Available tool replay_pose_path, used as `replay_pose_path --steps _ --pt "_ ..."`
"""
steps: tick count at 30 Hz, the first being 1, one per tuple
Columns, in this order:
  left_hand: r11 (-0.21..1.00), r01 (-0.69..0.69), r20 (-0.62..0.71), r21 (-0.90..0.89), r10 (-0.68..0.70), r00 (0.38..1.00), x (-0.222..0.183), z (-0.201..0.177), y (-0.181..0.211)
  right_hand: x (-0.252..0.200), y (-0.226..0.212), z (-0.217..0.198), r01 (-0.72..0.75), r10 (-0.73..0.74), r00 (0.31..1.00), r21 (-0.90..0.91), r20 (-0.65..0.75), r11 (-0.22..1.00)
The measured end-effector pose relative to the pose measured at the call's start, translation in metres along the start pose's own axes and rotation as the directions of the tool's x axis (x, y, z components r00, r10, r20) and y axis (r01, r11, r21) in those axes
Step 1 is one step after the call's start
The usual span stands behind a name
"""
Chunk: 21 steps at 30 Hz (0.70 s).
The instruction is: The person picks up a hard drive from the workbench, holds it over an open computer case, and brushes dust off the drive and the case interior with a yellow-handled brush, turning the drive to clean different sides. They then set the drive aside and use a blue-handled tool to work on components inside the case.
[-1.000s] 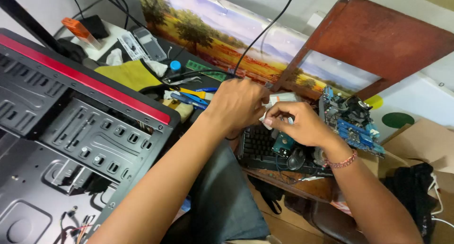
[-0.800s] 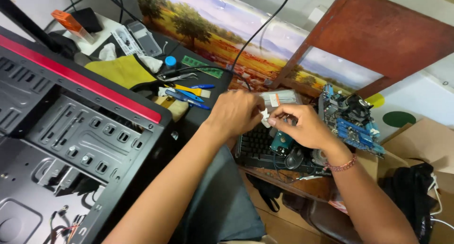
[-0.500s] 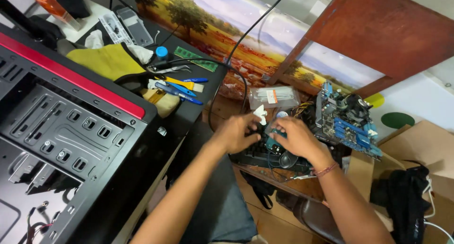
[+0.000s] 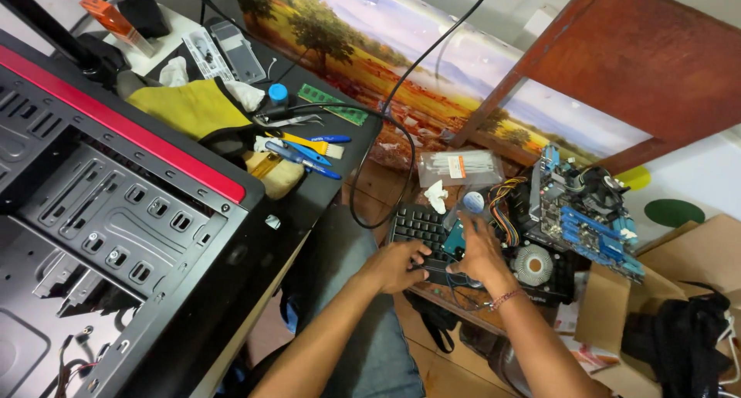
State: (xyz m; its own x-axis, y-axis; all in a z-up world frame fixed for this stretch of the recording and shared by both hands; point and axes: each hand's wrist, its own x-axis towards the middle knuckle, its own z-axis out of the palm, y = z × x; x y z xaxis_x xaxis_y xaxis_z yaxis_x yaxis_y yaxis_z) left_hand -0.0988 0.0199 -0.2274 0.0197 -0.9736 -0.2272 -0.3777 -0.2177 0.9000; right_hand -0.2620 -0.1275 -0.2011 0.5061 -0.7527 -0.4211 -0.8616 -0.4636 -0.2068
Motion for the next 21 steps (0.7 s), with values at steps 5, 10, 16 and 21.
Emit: replay_pose_path --steps 5,10,16,21 --pt "0.999 0.004 -0.027 -0.039 -0.005 1.0 0.0 -0.004 -0.004 0.002 0.01 0.002 0.04 -0.041 0.999 -0.038 -0.02 0.998" --pt "0.997 0.058 -0.03 -0.05 -0.059 0.998 -0.004 -0.007 0.002 0.005 0.018 0.007 0.024 -0.027 0.998 -0.063 -0.057 0.998" --pt "0.992 0.088 -0.042 -0.089 -0.092 0.995 -0.005 -0.012 0.015 -0.003 0.009 -0.009 0.026 -0.027 0.998 -0.018 -0.065 1.0" --pt "0.987 0.017 -0.124 -0.158 -0.037 0.992 -0.006 -0.009 0.019 -0.01 0.002 -0.016 0.152 -0.142 0.977 0.052 -0.16 0.987"
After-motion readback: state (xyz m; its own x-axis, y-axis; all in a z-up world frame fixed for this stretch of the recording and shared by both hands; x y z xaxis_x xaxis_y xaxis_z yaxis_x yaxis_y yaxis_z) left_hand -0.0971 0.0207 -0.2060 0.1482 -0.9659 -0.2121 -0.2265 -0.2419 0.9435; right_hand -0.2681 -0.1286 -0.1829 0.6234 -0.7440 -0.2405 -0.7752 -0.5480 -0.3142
